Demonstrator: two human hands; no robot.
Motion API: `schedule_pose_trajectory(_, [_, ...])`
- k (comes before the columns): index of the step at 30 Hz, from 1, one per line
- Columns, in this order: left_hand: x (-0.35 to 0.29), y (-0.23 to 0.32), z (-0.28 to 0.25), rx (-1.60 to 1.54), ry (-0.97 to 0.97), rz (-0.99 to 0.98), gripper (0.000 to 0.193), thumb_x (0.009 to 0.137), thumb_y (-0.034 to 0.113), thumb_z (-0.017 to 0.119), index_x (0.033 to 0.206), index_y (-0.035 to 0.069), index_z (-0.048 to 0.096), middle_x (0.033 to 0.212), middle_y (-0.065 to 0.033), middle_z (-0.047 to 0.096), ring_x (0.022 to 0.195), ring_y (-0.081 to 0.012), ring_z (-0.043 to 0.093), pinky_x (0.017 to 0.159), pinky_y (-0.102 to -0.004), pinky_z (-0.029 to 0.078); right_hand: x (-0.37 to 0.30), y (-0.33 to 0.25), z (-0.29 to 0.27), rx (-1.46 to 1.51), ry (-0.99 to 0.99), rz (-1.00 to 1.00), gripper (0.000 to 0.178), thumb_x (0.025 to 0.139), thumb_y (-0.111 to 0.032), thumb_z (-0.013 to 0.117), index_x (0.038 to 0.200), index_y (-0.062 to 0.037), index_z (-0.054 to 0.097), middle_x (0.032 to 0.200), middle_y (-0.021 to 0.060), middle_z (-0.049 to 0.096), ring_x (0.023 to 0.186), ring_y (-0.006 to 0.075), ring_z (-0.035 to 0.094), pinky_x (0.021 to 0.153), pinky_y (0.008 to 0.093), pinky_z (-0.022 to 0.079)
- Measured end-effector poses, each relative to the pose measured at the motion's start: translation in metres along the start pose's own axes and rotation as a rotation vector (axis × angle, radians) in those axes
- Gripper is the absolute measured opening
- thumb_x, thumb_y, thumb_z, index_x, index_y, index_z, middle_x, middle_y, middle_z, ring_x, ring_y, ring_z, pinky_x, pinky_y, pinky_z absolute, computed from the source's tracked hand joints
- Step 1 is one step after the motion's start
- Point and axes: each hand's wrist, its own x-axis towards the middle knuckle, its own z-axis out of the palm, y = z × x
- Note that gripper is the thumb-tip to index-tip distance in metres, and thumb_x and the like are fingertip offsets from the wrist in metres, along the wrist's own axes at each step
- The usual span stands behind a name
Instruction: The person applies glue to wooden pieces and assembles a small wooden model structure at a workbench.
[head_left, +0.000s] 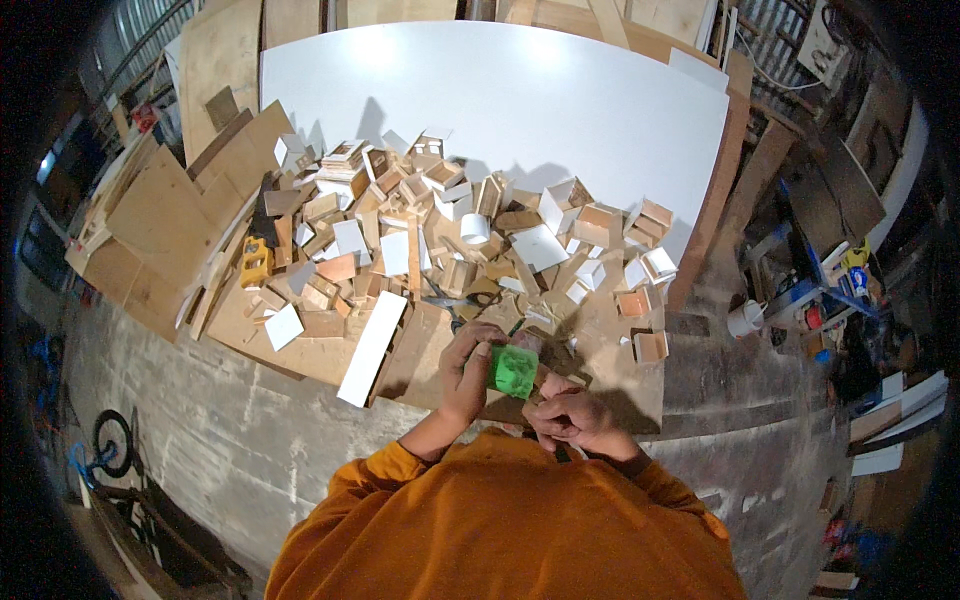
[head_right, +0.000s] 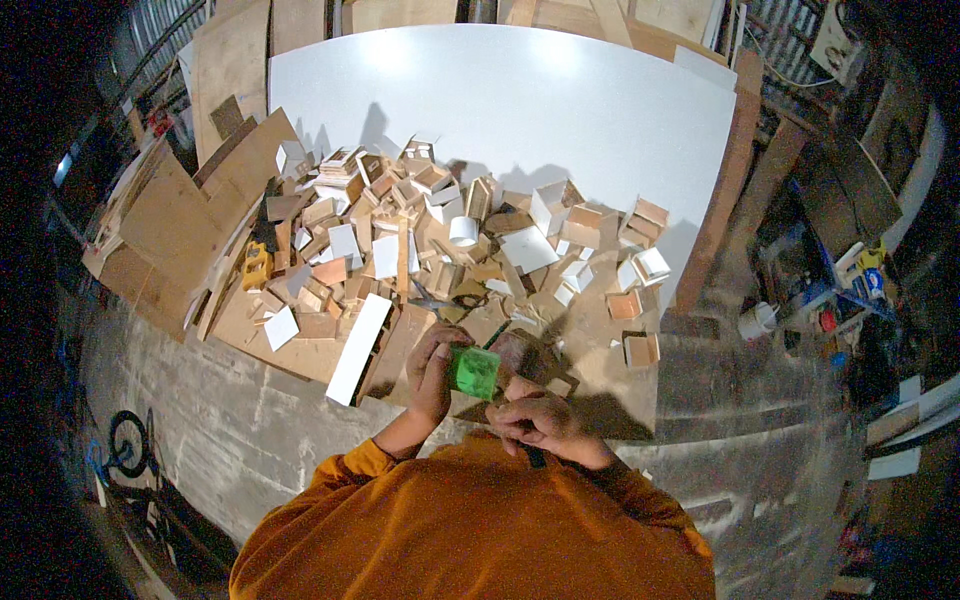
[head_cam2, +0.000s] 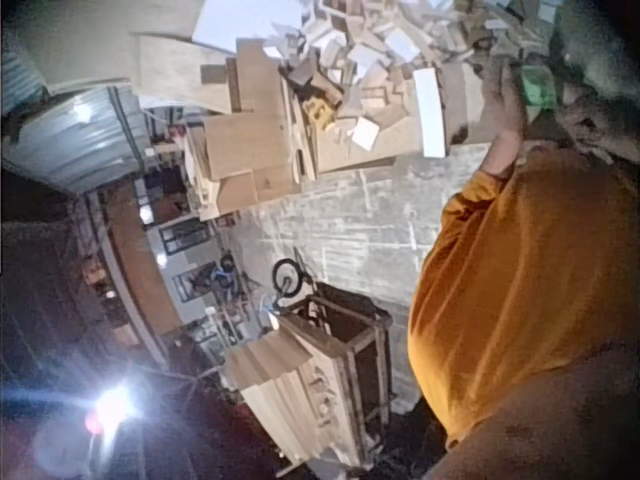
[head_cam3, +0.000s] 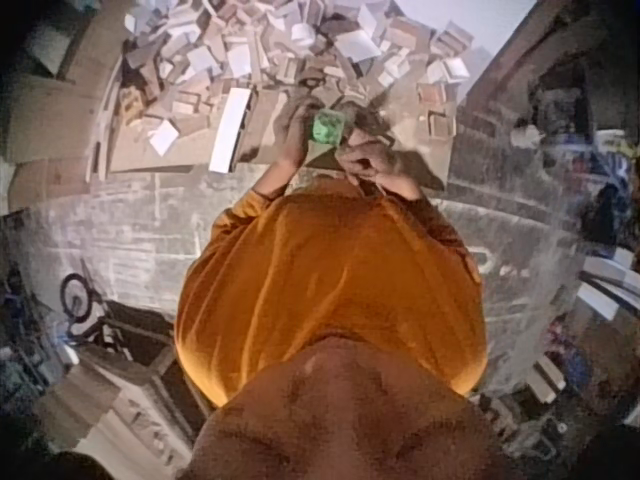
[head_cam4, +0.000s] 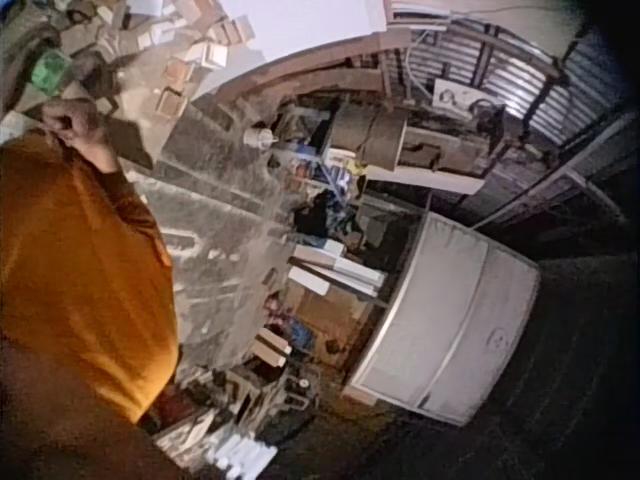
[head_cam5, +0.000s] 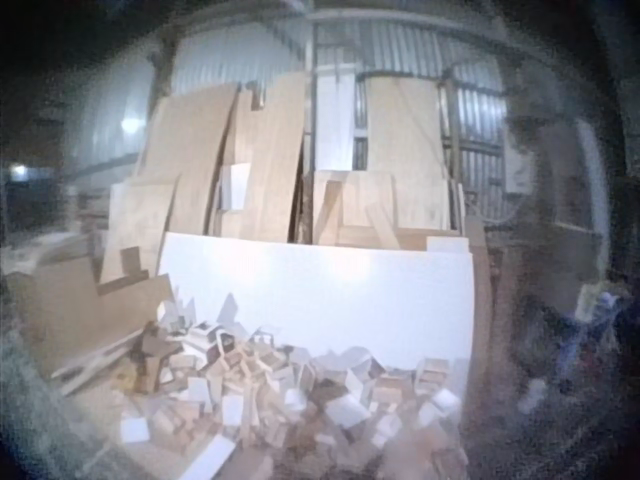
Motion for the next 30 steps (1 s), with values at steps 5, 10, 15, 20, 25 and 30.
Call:
schedule_pose_trajectory(5, [0.001, 0.015, 0.0, 0.035, -0.087, 0.1, 0.024, 0.092, 0.015, 0.045, 0.093, -0.003, 0.06, 0.091, -0.0168, 0.061, 0.084, -0.028, 0.059, 0.078, -0.0343, 0.045, -0.003, 0.014, -0.008, 0.118, -0.111, 0.057, 0.017, 0.091, -0.022, 0.058, 0.099, -0.008, 0.052, 0.053, -0.0012, 0.041, 0.038, 0.0077, 0.037, 0.046, 0.0296, 0.048])
schedule_pose_trajectory(10, [0.001, 0.021, -0.002, 0.061, -0.154, 0.173, 0.026, 0.092, 0.019, 0.046, 0.093, -0.002, 0.061, 0.091, -0.0174, 0.061, 0.084, -0.0298, 0.06, 0.077, -0.0359, 0.046, -0.003, 0.024, -0.002, 0.283, -0.155, 0.074, 0.02, 0.096, -0.028, 0.053, 0.097, -0.0078, 0.052, 0.05, 0.0006, 0.039, 0.038, 0.0109, 0.036, 0.043, 0.0307, 0.044])
schedule_pose_trajectory(15, [-0.001, 0.023, 0.0, 0.039, -0.194, 0.204, 0.025, 0.092, 0.019, 0.048, 0.093, -0.002, 0.062, 0.09, -0.0176, 0.062, 0.084, -0.0308, 0.061, 0.076, -0.0364, 0.047, -0.003, 0.034, -0.011, 0.285, -0.253, 0.074, 0.016, 0.096, -0.028, 0.054, 0.102, -0.0131, 0.051, 0.05, -0.0029, 0.035, 0.038, 0.0078, 0.034, 0.042, 0.0308, 0.045])
schedule_pose_trajectory(20, [-0.004, 0.027, 0.003, 0.05, -0.206, 0.188, 0.03, 0.095, 0.023, 0.046, 0.09, -0.003, 0.061, 0.089, -0.0177, 0.062, 0.082, -0.0304, 0.061, 0.074, -0.0376, 0.047, -0.005, 0.037, -0.016, 0.282, -0.313, 0.051, 0.015, 0.097, -0.027, 0.054, 0.102, -0.0141, 0.051, 0.05, -0.0032, 0.034, 0.038, 0.0078, 0.034, 0.041, 0.0316, 0.045])
schedule_pose_trajectory(25, [-0.004, 0.026, 0.005, 0.079, -0.214, 0.204, 0.031, 0.096, 0.024, 0.044, 0.089, -0.003, 0.06, 0.088, -0.0182, 0.062, 0.082, -0.0293, 0.061, 0.073, -0.0368, 0.047, -0.007, 0.036, -0.018, 0.254, -0.265, 0.059, 0.014, 0.096, -0.027, 0.055, 0.1, -0.0145, 0.05, 0.05, -0.0037, 0.033, 0.039, 0.0074, 0.033, 0.043, 0.0318, 0.046])
schedule_pose_trajectory(30, [0.002, 0.029, 0.011, 0.182, -0.133, 0.186, 0.03, 0.095, 0.023, 0.045, 0.09, -0.003, 0.06, 0.09, -0.0181, 0.061, 0.081, -0.0282, 0.06, 0.072, -0.0349, 0.047, -0.009, 0.026, 0.002, 0.25, 0.028, 0.019, 0.014, 0.096, -0.027, 0.056, 0.091, -0.0176, 0.047, 0.053, -0.006, 0.03, 0.043, 0.0065, 0.031, 0.049, 0.0292, 0.039])
